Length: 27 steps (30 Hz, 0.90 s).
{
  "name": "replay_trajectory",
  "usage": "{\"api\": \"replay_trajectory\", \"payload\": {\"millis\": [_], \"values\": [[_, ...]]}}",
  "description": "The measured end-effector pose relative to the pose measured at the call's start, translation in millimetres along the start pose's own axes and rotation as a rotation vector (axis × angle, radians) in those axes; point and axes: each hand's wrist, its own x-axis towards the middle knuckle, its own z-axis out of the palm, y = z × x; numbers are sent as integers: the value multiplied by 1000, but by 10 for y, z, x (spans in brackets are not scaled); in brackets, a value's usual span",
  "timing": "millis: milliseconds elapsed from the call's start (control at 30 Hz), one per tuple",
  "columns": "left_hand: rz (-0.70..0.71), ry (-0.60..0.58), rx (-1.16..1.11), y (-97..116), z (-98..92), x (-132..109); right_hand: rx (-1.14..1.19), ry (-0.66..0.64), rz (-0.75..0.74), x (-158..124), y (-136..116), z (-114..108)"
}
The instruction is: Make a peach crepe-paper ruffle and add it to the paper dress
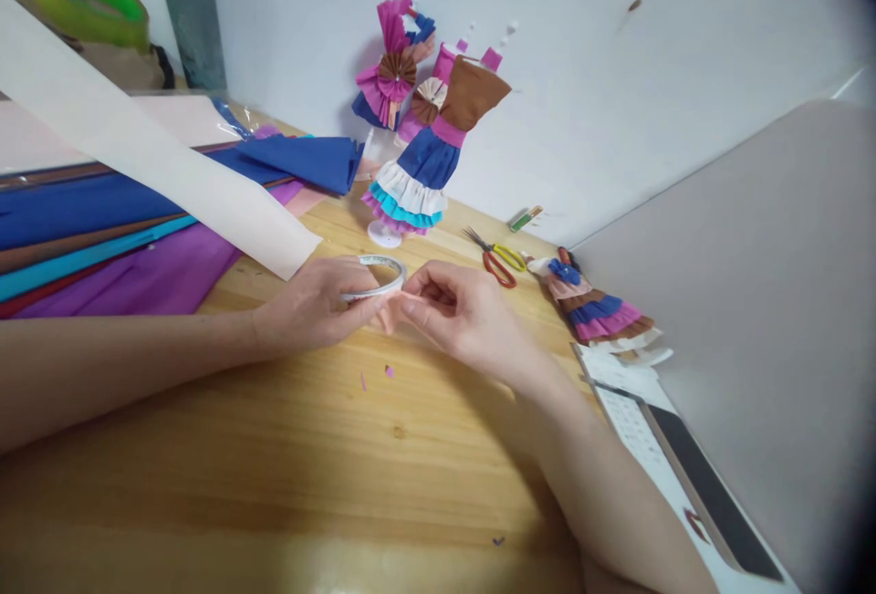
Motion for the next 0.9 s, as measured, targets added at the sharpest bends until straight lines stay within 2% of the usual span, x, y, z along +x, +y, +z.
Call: {"api": "replay_trajectory", "payload": {"millis": [100,233,400,600,733,900], "values": [[11,-2,-13,-7,-6,4,22,-95,21,33,32,-93],[10,3,70,-35,-2,-11,6,-66,58,65,102,-171],[-6,-7,104,-39,-2,-20,-10,-24,27,62,129,-223],[1,-34,75,-27,-1,-7,-18,-97,3,47,109,-281],[35,-30,108,-48,10,-16,-132,-31,-52,65,130,-268],[23,-31,89,-49,16,-19,-82,30,-108,75,137,-221]]}}
